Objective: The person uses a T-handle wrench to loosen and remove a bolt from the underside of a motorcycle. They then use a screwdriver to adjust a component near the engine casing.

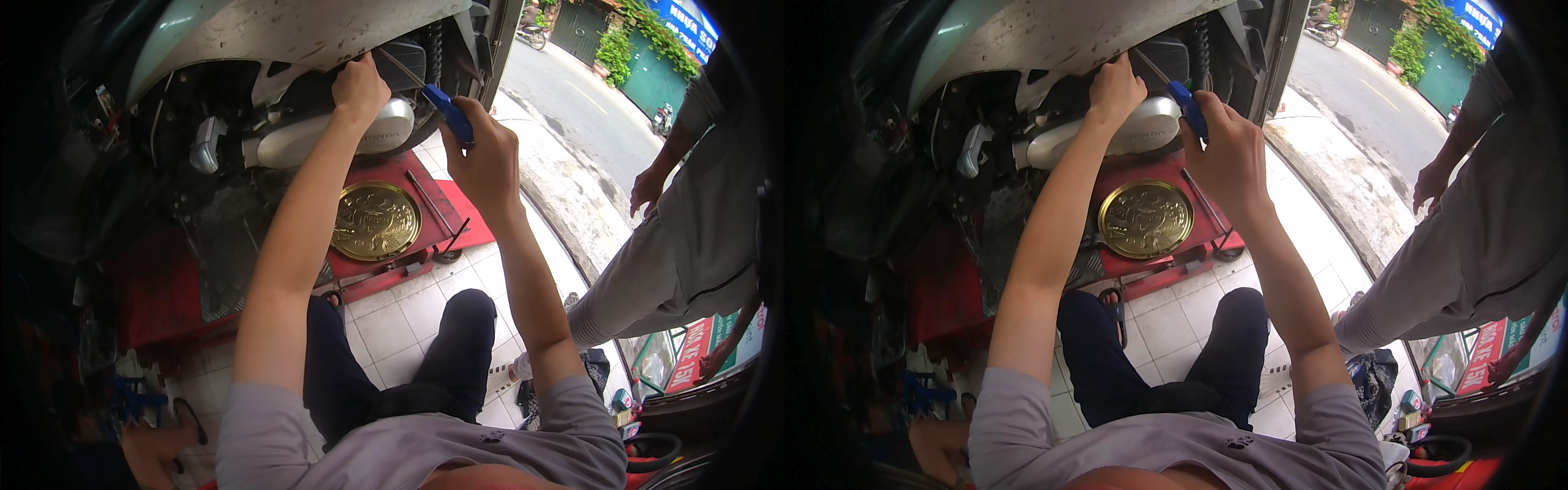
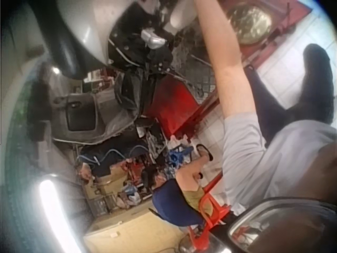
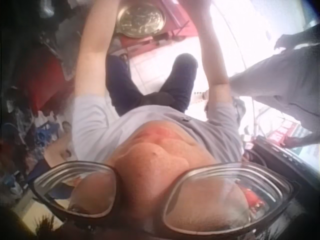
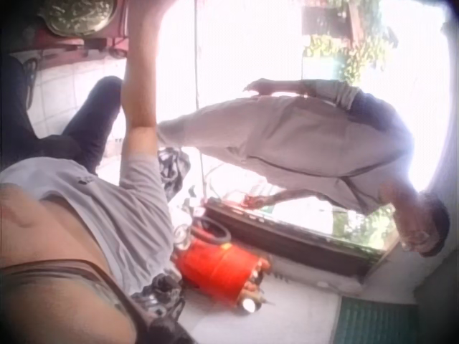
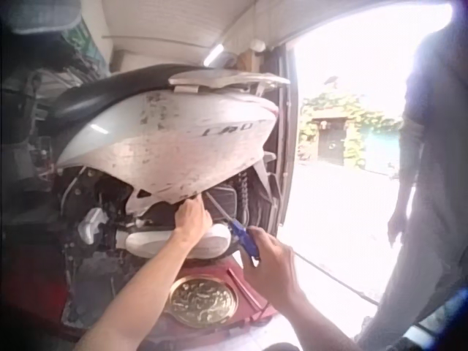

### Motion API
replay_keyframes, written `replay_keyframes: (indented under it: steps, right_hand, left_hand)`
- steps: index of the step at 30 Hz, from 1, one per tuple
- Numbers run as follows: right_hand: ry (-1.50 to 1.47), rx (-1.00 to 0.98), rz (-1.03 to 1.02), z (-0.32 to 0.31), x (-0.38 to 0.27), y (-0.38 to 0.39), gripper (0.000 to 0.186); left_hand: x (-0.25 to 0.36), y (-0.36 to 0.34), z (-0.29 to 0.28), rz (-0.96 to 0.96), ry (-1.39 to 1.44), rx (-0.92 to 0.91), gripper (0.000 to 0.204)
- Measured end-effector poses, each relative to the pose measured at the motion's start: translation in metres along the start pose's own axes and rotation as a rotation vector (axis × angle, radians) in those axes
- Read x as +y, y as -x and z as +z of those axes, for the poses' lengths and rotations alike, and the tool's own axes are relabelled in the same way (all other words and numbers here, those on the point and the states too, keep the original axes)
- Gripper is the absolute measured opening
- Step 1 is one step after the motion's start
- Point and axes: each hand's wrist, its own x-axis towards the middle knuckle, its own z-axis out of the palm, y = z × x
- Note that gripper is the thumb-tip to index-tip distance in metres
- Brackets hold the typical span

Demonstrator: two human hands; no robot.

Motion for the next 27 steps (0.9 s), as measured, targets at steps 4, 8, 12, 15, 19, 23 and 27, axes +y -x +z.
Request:
replay_keyframes:
  steps: [4, 8, 12, 15, 19, 23, 27]
  right_hand:
    - [-0.096, 0.027, 0.010, 0.000, 0.012, 0.005, 0.025]
    - [-0.125, 0.064, -0.002, 0.000, 0.020, 0.014, 0.026]
    - [-0.097, 0.058, 0.026, 0.005, 0.028, 0.022, 0.027]
    - [-0.081, 0.080, -0.008, 0.015, 0.025, 0.033, 0.030]
    - [-0.073, 0.087, -0.017, 0.031, 0.025, 0.048, 0.034]
    - [-0.042, 0.104, -0.058, 0.042, 0.026, 0.055, 0.037]
    - [-0.038, 0.063, -0.071, 0.042, 0.016, 0.052, 0.040]
  left_hand:
    - [0.008, 0.002, -0.003, -0.008, -0.005, -0.011, 0.061]
    - [0.007, 0.005, -0.006, -0.010, -0.036, 0.006, 0.053]
    - [0.006, 0.006, -0.005, 0.004, -0.029, 0.024, 0.053]
    - [0.006, 0.008, -0.003, 0.006, -0.046, 0.034, 0.053]
    - [0.006, 0.009, -0.003, 0.013, -0.044, 0.033, 0.053]
    - [0.007, 0.009, -0.004, 0.010, -0.014, 0.010, 0.056]
    - [0.002, 0.009, -0.004, 0.024, 0.021, 0.014, 0.059]
